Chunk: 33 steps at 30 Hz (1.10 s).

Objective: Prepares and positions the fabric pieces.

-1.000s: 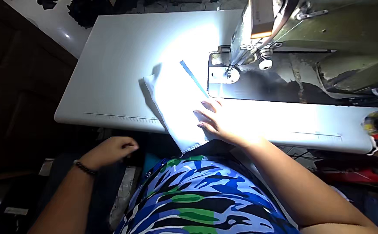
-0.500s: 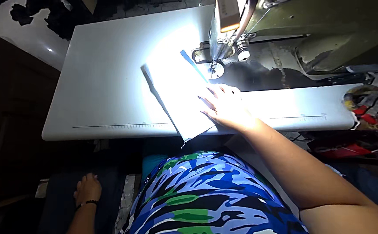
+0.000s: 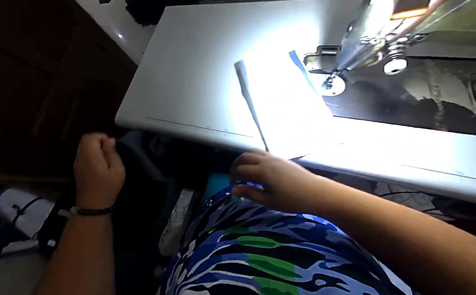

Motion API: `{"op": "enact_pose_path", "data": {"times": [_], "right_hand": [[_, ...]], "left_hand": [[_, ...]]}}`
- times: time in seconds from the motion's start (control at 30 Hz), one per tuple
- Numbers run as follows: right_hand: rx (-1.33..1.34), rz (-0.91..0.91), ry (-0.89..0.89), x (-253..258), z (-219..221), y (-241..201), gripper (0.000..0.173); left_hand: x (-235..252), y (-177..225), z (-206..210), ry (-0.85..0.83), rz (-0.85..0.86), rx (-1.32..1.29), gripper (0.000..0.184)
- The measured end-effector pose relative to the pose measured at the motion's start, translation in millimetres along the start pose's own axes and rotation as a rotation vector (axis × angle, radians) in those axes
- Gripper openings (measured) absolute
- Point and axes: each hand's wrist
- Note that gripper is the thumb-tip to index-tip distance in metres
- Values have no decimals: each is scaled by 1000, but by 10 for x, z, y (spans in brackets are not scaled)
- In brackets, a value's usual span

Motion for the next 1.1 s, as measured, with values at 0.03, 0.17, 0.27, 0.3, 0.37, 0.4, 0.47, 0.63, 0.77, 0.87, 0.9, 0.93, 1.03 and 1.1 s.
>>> {"op": "enact_pose_path", "data": {"times": [0.03,0.17,0.27,0.3,0.37,0.4,0.47,0.63,0.77,0.87,0.9,0.93,1.03,1.1], "right_hand": [[85,-4,-102,97,70,-87,39],[353,78,-225,305,165,-306,51],[496,259,-286,294,95,-403,56],[536,317,-311,272,70,-436,60],[619,396,-349,225,24,-499,66],[649,437,-337,210,6,-525,66],[702,506,-271,203,14,-522,65],[1285,511,436,204,231,-313,34],[852,348,491,94,286,-364,20],[516,93,-19,20,176,-558,24],[465,15,-120,5,84,-552,24],[413,-38,-166,-35,-19,-513,21],[267,-33,-169,-351,-385,-382,14],[170,33,-138,-657,-646,-328,14]], "left_hand": [[43,212,-97,39,72,2,40],[89,722,-210,111,233,-69,38],[54,871,-115,105,295,-97,33],[53,905,-75,101,301,-103,32],[75,952,-8,98,294,-113,31],[81,966,14,98,288,-120,31],[43,1014,32,85,302,-147,30],[-289,1258,118,-127,537,-347,31],[-140,1180,-56,-41,670,-558,37],[64,1157,-10,-367,816,-781,71],[71,1198,98,-598,820,-864,81],[67,1247,233,-820,811,-913,90],[56,1456,569,-1152,816,-1039,92],[77,1670,632,-1035,900,-1051,73]]}}
Point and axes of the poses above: each hand's wrist, its own x-axis towards the middle knuckle, its own z-axis out of the palm, y = z × x, and after that the axes turned 2 degrees about y, right-handed
